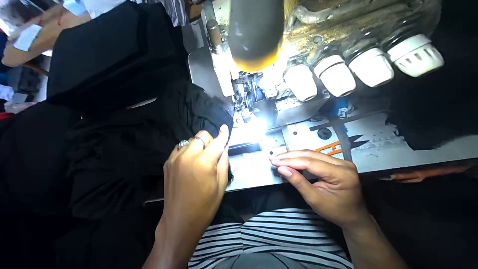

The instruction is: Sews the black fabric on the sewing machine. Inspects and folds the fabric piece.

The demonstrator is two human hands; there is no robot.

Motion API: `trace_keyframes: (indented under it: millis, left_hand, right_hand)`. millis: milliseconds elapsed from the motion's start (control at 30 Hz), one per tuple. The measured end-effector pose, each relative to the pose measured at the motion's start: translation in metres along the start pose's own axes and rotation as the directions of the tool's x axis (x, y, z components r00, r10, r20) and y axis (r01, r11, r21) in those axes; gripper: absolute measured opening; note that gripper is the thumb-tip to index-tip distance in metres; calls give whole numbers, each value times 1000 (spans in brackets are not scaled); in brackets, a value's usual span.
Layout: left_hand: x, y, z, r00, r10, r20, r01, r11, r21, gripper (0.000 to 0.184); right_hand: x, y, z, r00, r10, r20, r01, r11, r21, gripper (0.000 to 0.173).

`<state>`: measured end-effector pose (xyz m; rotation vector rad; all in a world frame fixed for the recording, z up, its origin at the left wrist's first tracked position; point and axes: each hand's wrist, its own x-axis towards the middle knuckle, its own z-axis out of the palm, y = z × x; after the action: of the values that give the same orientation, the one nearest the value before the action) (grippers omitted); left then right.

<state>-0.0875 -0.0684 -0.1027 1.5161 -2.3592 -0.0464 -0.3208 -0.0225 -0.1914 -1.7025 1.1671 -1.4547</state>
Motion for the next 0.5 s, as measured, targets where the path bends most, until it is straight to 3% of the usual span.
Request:
trace_keyframes:
  millis: [133,200,300,433,500]
  left_hand:
    - [-15,40,20,996,72,53,-56,967,-249,28]
    - [-11,52,44,993,112,39,-92,935,-342,16]
    - [-16,48,30,985,159,69,-127,935,-330,24]
    - [-23,7,-25,988,54,-144,-85,972,-219,25]
    - [-9,-18,-20,992,42,-117,-61,985,-164,42]
  right_hand:
    - [12,-4,8,965,247,83,-257,955,146,52]
    - [20,-8,18,923,381,43,-382,903,198,35]
    - [31,-15,19,870,493,-31,-475,852,221,14]
    - [27,-17,8,878,478,13,-470,857,213,10]
    - [23,-16,6,880,474,32,-467,850,244,12]
